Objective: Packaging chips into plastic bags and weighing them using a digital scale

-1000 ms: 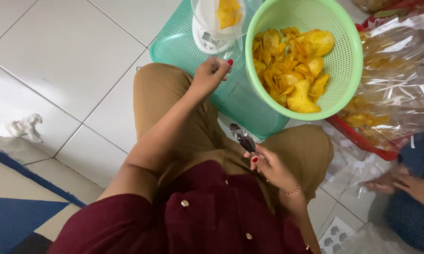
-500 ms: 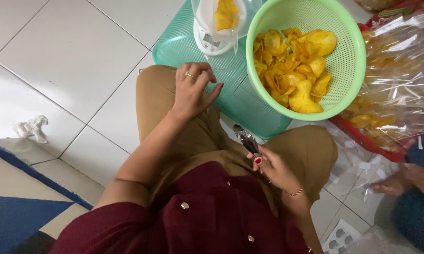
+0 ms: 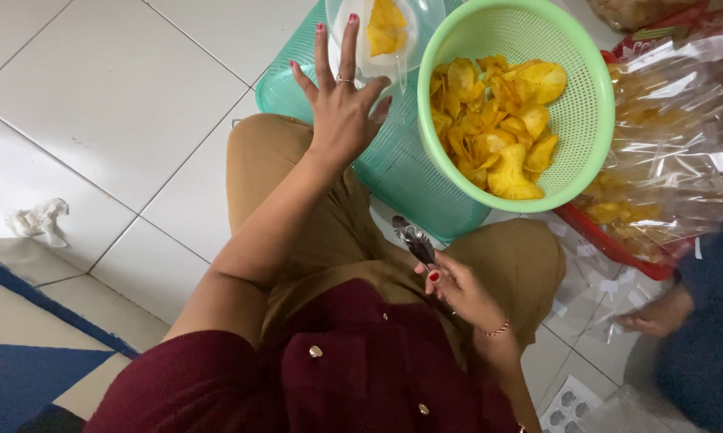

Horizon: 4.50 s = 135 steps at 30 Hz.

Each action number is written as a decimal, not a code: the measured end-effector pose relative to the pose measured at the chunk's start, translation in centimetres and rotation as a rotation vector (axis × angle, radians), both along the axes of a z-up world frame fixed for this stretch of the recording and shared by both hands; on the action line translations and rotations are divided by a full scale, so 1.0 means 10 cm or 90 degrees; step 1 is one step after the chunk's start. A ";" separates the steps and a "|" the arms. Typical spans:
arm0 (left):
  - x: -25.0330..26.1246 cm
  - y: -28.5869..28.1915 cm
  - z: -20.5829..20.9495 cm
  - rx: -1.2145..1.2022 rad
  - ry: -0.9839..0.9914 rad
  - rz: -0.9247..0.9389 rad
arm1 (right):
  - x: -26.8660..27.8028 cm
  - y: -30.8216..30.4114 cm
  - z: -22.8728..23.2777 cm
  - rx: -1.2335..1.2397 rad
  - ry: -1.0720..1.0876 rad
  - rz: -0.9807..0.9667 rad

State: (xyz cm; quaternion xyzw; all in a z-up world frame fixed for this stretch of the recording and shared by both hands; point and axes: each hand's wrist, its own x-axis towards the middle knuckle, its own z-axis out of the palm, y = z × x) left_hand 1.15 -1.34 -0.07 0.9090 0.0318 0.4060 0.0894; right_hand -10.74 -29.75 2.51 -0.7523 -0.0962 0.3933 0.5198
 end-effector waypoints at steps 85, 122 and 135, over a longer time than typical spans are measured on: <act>-0.84 0.47 -0.46 -0.331 0.068 -0.251 | 2.29 -0.05 0.75 -0.494 -0.536 -0.030; -0.84 0.48 -0.46 -0.322 0.075 -0.253 | 2.10 0.02 0.79 -0.505 -0.457 0.055; -0.84 0.47 -0.46 -0.312 0.064 -0.248 | 1.69 -0.18 0.67 -0.269 -0.328 -0.079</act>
